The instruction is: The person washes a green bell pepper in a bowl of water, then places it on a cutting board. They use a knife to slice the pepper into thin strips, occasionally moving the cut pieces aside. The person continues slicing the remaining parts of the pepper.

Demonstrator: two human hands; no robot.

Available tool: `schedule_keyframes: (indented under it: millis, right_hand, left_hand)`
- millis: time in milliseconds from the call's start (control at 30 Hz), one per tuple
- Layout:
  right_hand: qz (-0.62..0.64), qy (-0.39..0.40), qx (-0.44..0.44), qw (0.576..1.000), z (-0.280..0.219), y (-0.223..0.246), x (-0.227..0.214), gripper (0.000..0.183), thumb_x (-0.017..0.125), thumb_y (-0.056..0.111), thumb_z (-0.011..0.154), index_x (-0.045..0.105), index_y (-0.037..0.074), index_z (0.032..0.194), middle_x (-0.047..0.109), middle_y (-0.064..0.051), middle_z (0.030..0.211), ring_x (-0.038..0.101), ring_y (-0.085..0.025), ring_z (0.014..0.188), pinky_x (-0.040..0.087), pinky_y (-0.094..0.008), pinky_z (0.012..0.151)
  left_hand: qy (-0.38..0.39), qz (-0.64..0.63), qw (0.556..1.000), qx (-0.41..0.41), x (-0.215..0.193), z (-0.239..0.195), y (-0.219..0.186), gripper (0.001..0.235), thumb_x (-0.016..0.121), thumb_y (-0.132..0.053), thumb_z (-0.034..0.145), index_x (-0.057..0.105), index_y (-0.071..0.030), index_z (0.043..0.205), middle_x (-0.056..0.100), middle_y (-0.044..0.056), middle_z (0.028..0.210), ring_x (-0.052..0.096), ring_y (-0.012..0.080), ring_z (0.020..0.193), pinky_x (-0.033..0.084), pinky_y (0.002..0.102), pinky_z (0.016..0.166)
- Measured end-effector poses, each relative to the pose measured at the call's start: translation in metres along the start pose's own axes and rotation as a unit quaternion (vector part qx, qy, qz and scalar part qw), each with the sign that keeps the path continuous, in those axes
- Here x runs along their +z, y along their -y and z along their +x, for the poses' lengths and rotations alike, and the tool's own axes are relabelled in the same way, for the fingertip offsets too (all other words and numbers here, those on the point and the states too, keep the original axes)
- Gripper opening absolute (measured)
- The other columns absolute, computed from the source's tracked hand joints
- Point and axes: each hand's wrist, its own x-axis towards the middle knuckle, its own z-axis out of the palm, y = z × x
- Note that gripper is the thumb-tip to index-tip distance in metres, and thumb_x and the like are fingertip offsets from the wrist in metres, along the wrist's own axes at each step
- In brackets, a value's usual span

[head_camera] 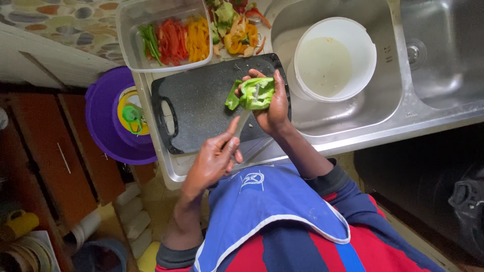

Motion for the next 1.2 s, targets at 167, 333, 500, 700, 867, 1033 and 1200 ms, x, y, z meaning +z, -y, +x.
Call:
schedule_keyframes:
  millis: [167, 333, 500, 700, 867, 1033, 1200]
  right_hand:
    - [0.030, -0.007, -0.045, 0.999, 0.005, -0.011, -0.011, 0.068, 0.056, 0.061, 0.114, 0.072, -0.001, 0.138, 0.085, -0.024, 0.123, 0.085, -0.042, 0.113, 0.068, -0.064, 0.115]
    - [0.037, 0.007, -0.062, 0.997, 0.004, -0.006, -0.007, 0.067, 0.056, 0.059, 0.115, 0.072, 0.000, 0.140, 0.084, -0.026, 0.129, 0.083, -0.044, 0.121, 0.064, -0.066, 0.119]
    - [0.082, 0.110, 0.145, 0.980, -0.015, 0.026, 0.025, 0.065, 0.055, 0.046, 0.106, 0.068, 0.005, 0.155, 0.058, -0.031, 0.171, 0.059, -0.059, 0.154, 0.053, -0.082, 0.120]
    - [0.086, -0.029, 0.110, 0.990, 0.027, 0.005, -0.021, 0.070, 0.067, 0.062, 0.098, 0.080, 0.000, 0.126, 0.083, -0.030, 0.127, 0.082, -0.051, 0.116, 0.065, -0.076, 0.106]
    - [0.094, -0.055, 0.071, 0.992, 0.022, 0.009, -0.016, 0.068, 0.068, 0.062, 0.098, 0.082, -0.001, 0.121, 0.084, -0.030, 0.122, 0.082, -0.049, 0.109, 0.068, -0.072, 0.103]
    - [0.112, -0.052, 0.095, 0.988, 0.029, 0.004, -0.027, 0.066, 0.068, 0.062, 0.099, 0.084, 0.000, 0.114, 0.083, -0.029, 0.116, 0.080, -0.050, 0.106, 0.067, -0.071, 0.104]
    - [0.121, -0.031, 0.105, 0.987, 0.034, 0.002, -0.036, 0.067, 0.067, 0.066, 0.098, 0.086, 0.004, 0.112, 0.082, -0.027, 0.115, 0.079, -0.047, 0.108, 0.067, -0.068, 0.106]
  left_hand:
    - [-0.023, -0.031, 0.999, 0.027, 0.030, 0.014, 0.024, 0.060, 0.050, -0.015, 0.121, 0.042, -0.016, 0.181, 0.078, 0.020, 0.074, 0.063, 0.0144, 0.043, 0.055, 0.024, 0.037]
    - [-0.013, -0.057, 0.998, 0.038, 0.024, 0.022, 0.040, 0.060, 0.051, -0.017, 0.122, 0.041, -0.017, 0.181, 0.078, 0.021, 0.075, 0.064, 0.0151, 0.043, 0.057, 0.025, 0.037]
    - [-0.006, -0.049, 0.998, 0.025, -0.006, 0.014, 0.022, 0.060, 0.057, -0.014, 0.119, 0.048, -0.021, 0.178, 0.078, 0.021, 0.072, 0.062, 0.0142, 0.039, 0.052, 0.024, 0.031]
    - [-0.026, -0.023, 0.999, 0.028, 0.022, 0.024, 0.037, 0.058, 0.052, -0.015, 0.121, 0.046, -0.016, 0.178, 0.078, 0.020, 0.073, 0.061, 0.0147, 0.041, 0.050, 0.023, 0.036]
    - [-0.020, -0.042, 0.999, 0.024, 0.039, 0.030, 0.041, 0.058, 0.052, -0.017, 0.121, 0.046, -0.015, 0.179, 0.078, 0.021, 0.072, 0.064, 0.0161, 0.043, 0.054, 0.025, 0.036]
    - [0.002, -0.083, 0.996, 0.011, 0.031, 0.031, 0.047, 0.058, 0.053, -0.017, 0.121, 0.047, -0.015, 0.179, 0.076, 0.019, 0.071, 0.062, 0.0152, 0.043, 0.054, 0.024, 0.036]
    - [0.016, -0.040, 0.999, 0.013, 0.030, 0.032, 0.050, 0.058, 0.056, -0.017, 0.120, 0.048, -0.015, 0.178, 0.076, 0.018, 0.068, 0.063, 0.0153, 0.042, 0.055, 0.025, 0.035]
